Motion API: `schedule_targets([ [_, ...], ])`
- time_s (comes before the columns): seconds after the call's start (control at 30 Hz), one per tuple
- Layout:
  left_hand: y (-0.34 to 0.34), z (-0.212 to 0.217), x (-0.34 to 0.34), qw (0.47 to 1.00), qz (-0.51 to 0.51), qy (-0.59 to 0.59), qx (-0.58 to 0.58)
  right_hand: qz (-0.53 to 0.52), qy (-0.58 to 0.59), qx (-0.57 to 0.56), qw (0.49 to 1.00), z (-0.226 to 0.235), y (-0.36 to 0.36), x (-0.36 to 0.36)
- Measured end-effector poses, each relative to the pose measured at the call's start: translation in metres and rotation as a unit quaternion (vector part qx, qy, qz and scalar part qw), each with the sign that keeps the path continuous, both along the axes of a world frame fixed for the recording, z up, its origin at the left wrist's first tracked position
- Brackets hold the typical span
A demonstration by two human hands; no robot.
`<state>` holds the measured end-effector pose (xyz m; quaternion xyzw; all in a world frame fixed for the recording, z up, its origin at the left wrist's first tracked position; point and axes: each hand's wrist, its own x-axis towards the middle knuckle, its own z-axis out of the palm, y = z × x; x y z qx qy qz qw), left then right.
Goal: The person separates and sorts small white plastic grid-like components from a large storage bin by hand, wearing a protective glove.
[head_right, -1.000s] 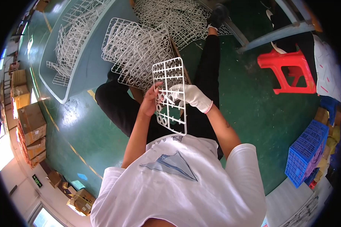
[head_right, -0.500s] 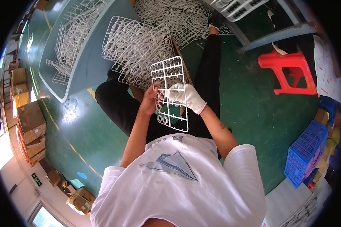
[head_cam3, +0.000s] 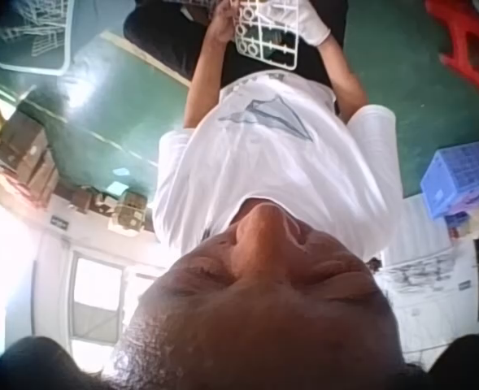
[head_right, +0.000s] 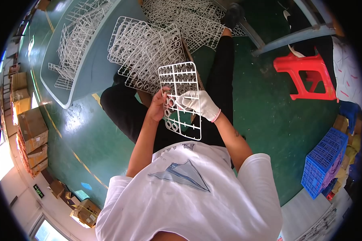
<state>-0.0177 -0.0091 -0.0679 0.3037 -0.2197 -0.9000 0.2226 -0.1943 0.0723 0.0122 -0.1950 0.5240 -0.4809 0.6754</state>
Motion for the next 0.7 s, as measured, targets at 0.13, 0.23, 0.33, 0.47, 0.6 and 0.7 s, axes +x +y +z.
schedule_targets([
  [0.13, 0.008, -0.006, -0.004, 0.998, 0.038, 0.046, 0.021, 0.022, 0.003, -0.048, 0.999, 0.0, -0.005, 0.006],
  [0.23, 0.002, -0.003, -0.003, 0.998, 0.045, 0.047, 0.019, 0.016, 0.058, -0.073, 0.996, -0.013, -0.01, 0.003],
  [0.33, 0.0, -0.007, -0.001, 0.996, 0.041, 0.079, 0.031, -0.017, -0.008, 0.008, 1.0, -0.001, -0.022, 0.005],
  [0.47, 0.002, 0.002, -0.004, 0.996, 0.013, 0.085, 0.037, -0.026, -0.008, 0.009, 1.0, -0.028, -0.029, 0.014],
  [0.6, -0.002, 0.0, -0.004, 0.997, 0.052, 0.057, 0.005, -0.12, -0.032, -0.035, 0.992, -0.058, -0.027, 0.009],
  [0.7, -0.004, -0.004, -0.002, 0.993, 0.118, 0.005, -0.016, -0.063, -0.039, 0.054, 0.996, -0.04, -0.029, 0.0],
])
